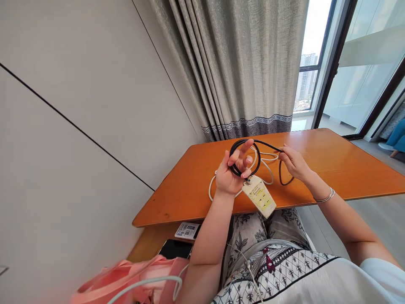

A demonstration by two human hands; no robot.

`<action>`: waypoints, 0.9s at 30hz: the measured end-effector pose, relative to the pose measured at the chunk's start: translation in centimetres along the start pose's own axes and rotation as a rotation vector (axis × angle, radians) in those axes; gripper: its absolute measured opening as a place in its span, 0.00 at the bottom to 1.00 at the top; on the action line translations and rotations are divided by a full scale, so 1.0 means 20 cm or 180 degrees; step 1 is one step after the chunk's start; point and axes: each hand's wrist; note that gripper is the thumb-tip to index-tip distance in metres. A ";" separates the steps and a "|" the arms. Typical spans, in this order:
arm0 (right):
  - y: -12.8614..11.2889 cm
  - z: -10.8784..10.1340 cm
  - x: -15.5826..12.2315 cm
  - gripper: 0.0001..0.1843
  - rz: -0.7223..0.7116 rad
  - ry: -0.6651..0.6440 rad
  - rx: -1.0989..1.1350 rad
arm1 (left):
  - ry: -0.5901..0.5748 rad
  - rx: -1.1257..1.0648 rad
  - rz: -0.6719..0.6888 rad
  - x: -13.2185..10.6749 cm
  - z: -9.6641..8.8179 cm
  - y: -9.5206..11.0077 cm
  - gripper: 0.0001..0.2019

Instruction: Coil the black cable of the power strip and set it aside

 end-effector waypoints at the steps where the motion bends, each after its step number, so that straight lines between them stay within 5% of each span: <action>1: 0.02 0.00 -0.02 0.22 0.0144 -0.0078 0.0110 | 0.0023 0.0013 0.0089 -0.01 -0.01 0.02 0.26; 7: 0.06 -0.02 -0.11 0.20 0.1067 -0.0174 0.0750 | -0.0067 -0.0113 0.0497 -0.05 -0.02 0.11 0.26; 13: -0.11 0.02 -0.08 0.22 0.0212 -0.0353 0.0674 | -0.0122 -0.0074 0.0049 -0.04 0.01 0.06 0.27; 19: -0.14 0.23 -0.06 0.40 0.0434 -0.0449 0.1651 | -0.0073 -0.0036 -0.0138 -0.04 0.02 0.02 0.27; 23: -0.13 0.34 -0.06 0.32 0.0566 -0.0605 0.2069 | -0.0244 -0.0039 -0.0147 -0.04 0.01 0.02 0.28; 27: -0.19 0.34 -0.08 0.24 0.0646 -0.1399 0.1790 | -0.0219 0.0129 0.0115 -0.04 0.01 0.03 0.28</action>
Point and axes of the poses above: each hand's wrist, its own x-axis towards the middle knuckle, its own z-axis out of the palm, y = z × x, and after that the axes turned 7 degrees about -z, right-handed
